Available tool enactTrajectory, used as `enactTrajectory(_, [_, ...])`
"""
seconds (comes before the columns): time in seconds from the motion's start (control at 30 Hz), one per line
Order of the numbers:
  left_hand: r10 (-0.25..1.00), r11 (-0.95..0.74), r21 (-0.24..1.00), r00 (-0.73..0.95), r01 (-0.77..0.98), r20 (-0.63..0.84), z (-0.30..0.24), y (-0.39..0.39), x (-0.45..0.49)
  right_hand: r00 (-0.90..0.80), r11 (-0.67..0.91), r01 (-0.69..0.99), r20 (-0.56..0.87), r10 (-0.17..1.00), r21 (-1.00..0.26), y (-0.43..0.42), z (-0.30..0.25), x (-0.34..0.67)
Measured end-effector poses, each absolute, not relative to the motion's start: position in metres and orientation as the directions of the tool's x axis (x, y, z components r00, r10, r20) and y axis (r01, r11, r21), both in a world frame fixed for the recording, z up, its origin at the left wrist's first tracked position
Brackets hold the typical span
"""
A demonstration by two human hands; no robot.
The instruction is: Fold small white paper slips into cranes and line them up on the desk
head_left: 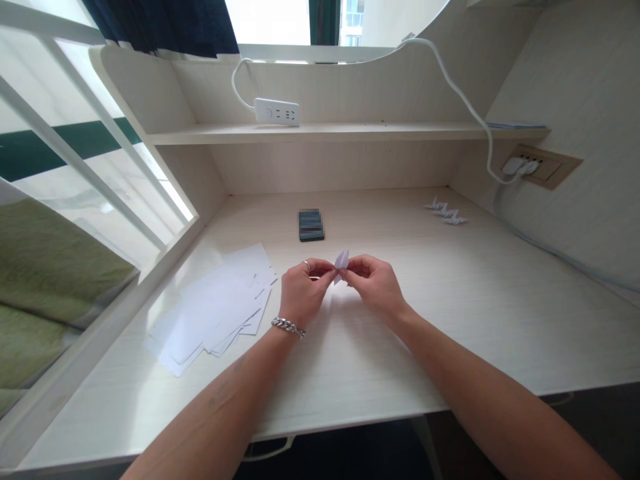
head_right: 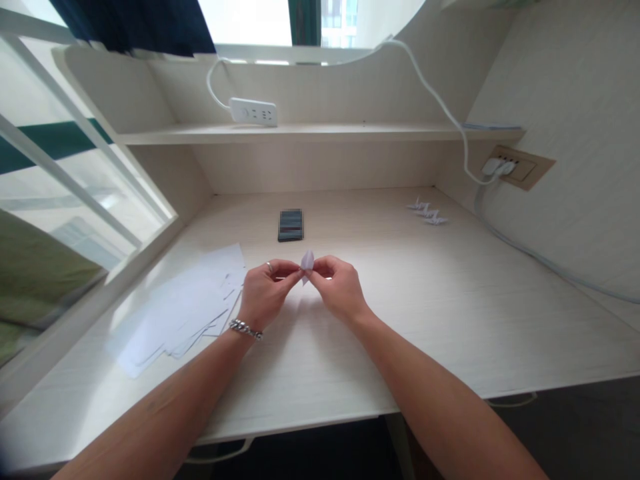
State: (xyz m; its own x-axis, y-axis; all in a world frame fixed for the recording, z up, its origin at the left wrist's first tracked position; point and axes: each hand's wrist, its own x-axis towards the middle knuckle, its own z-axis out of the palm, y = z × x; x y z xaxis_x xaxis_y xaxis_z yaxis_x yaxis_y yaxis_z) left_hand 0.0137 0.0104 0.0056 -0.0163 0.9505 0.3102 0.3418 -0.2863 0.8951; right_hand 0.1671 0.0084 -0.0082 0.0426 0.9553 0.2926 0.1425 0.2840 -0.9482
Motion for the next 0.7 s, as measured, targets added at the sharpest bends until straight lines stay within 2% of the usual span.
enactTrajectory(0.43, [0.937, -0.318, 0.892, -0.034, 0.322, 0.346, 0.0051, 0.0106, 0.0135, 0.045, 0.283, 0.149, 0.292, 0.955, -0.948, 0.0068, -0.0061, 0.1663])
enactTrajectory(0.7, [0.948, -0.289, 0.887, -0.023, 0.360, 0.318, 0.0082, 0.0095, 0.0135, 0.040, 0.287, 0.155, 0.297, 0.954, -0.945, 0.0075, -0.0071, 0.1665])
